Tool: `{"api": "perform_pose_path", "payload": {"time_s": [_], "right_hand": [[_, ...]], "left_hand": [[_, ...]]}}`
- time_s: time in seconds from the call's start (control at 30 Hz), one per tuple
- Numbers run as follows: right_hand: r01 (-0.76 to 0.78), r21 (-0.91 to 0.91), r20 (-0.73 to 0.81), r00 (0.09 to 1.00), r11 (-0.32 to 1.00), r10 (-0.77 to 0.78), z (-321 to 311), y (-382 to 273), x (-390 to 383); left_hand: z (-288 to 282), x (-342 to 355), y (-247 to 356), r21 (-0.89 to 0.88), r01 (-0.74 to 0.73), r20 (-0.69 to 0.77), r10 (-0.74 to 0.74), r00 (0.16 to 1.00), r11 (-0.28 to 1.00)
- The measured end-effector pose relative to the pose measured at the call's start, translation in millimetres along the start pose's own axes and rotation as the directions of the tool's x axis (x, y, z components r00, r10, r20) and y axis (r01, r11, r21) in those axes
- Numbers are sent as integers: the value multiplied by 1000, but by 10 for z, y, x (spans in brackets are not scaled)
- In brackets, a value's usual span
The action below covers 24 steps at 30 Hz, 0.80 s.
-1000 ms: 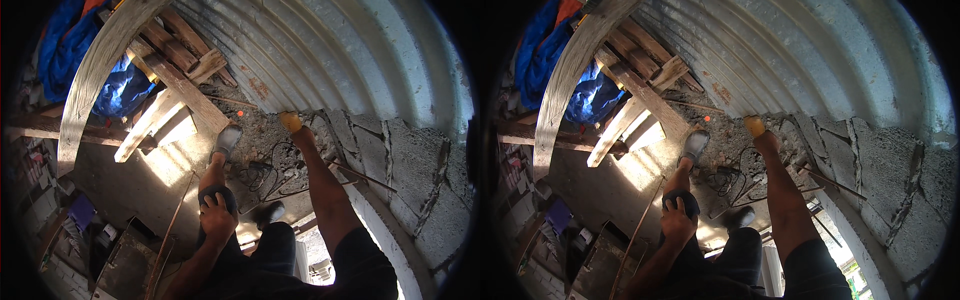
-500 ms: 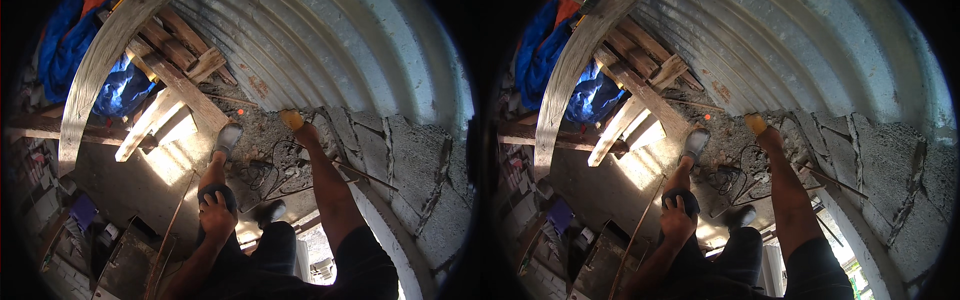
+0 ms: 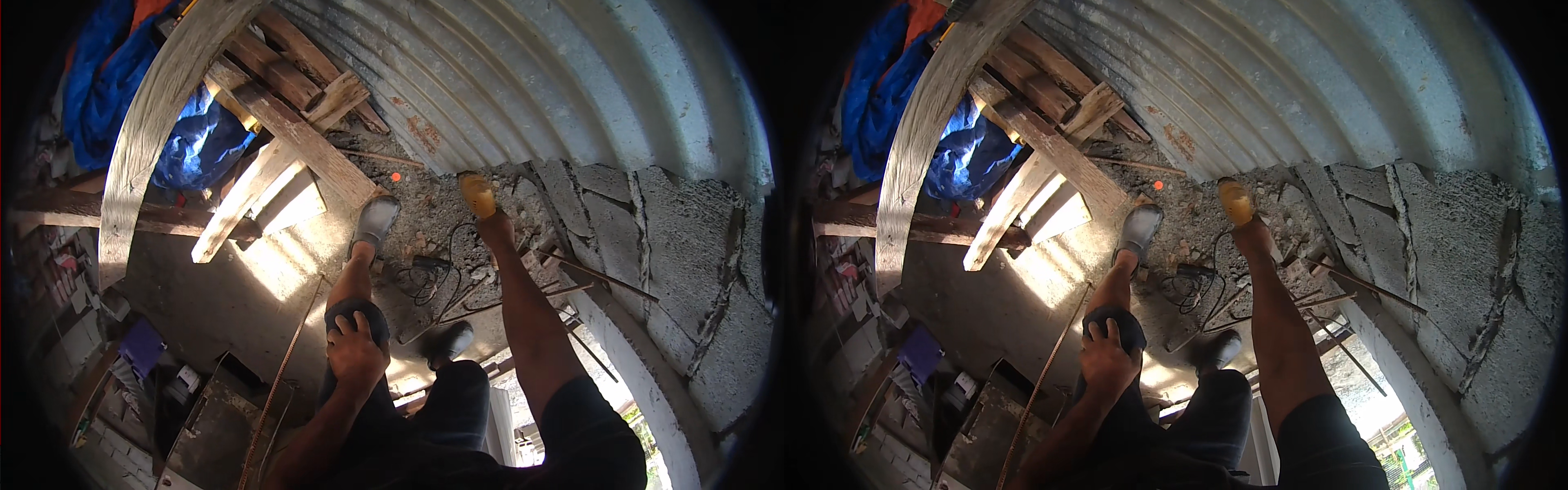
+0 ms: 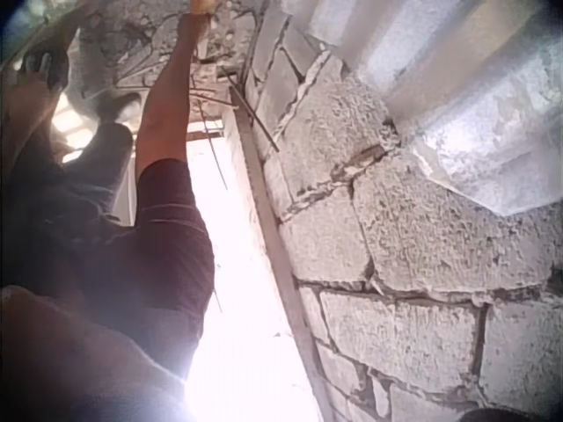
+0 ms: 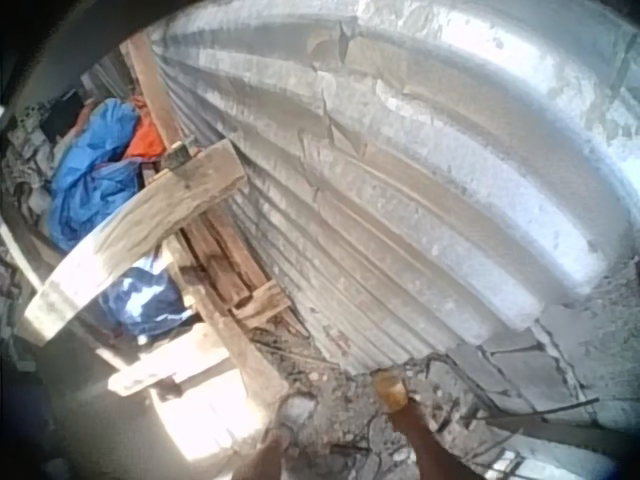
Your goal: The person picks up a power drill and uses it to break up concrete debris on the ground. They hold the drill with both hands while leaning over to apply pressure to the surface.
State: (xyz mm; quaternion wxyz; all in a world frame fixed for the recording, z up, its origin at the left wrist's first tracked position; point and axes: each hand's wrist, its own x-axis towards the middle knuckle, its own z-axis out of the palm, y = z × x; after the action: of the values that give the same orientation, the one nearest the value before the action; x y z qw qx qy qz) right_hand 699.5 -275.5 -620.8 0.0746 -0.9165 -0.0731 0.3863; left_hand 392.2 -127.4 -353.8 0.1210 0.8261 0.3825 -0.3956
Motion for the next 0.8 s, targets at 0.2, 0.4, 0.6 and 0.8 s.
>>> {"api": "perform_pose_path", "payload": {"time_s": [0.2,0.4,0.6,0.8], "right_hand": [[-91,128,-58,993,988,99,426,-337,-349],[-162,134,111,983,978,148,146,-91,192],[-47,-107,90,994,993,57,-141,-420,134],[-60,-81,75,995,995,67,-389,-521,94]], "left_hand": [[40,-34,-93,27,8,-21,-7,1000,1000],[56,-11,-29,14,-24,-54,24,998,1000],[27,-30,-36,19,-5,-43,5,999,1000],[-16,11,36,-29,6,-43,-7,999,1000]]}}
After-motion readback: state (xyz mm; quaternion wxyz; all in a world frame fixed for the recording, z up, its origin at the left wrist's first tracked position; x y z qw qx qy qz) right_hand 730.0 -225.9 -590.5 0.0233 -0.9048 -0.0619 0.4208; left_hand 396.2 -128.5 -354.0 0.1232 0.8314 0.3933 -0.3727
